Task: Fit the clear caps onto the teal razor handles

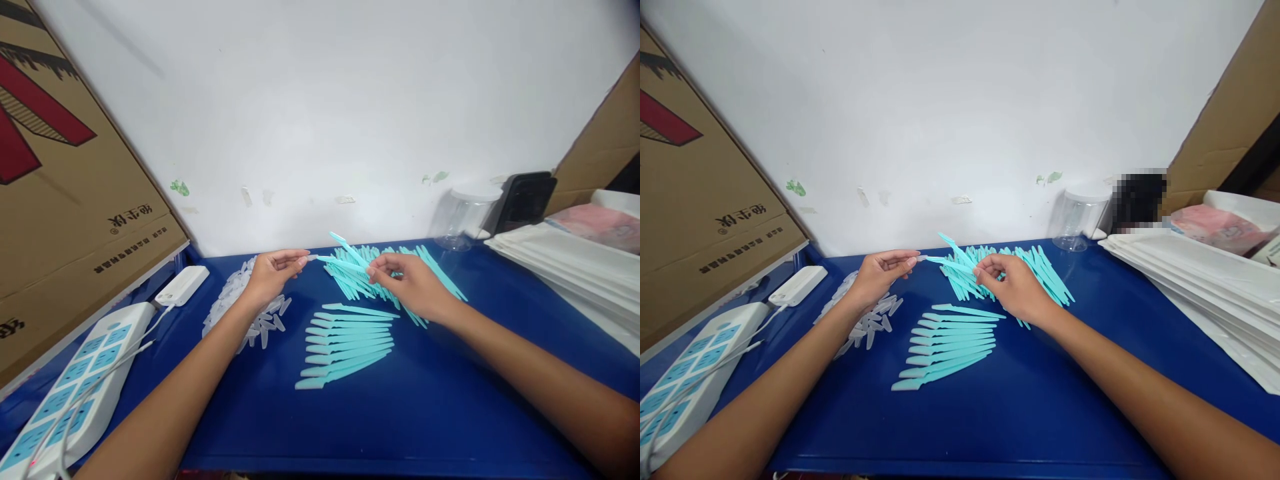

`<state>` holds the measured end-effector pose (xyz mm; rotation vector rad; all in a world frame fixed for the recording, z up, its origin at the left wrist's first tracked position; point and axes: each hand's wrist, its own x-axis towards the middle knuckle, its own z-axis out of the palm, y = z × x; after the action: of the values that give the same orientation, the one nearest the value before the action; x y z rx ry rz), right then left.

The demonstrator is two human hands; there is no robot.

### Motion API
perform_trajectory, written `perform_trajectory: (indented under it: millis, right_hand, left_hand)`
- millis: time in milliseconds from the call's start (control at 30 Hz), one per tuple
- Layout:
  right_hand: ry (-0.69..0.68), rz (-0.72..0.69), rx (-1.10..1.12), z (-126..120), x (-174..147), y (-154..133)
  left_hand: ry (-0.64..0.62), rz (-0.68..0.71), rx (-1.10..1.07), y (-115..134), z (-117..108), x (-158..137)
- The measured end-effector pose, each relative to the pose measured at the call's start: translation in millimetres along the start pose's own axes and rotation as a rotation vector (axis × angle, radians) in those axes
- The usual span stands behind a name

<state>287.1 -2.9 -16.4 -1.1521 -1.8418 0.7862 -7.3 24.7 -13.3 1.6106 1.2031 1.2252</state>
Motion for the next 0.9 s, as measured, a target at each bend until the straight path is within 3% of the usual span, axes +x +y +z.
perform_trajectory:
  millis: [200,467,900]
  right_hand:
    - [-0.011,0.015,-0.015,-0.7,-0.1,-1.1]
    - [0.071,0.017,-0.001,-0.4,1.3,-6.2]
    - [-0.022,0.03,0.064,4.0,-3.4,-7.2]
  left_hand:
    - [-0.039,0.013,0.029,3.6,0.8,-2.2]
    - [-0.015,0.029,0.086,1.4,-0.2,-1.2]
    - [-0.092,0.034,0.082,0.6,5.0,-4.7]
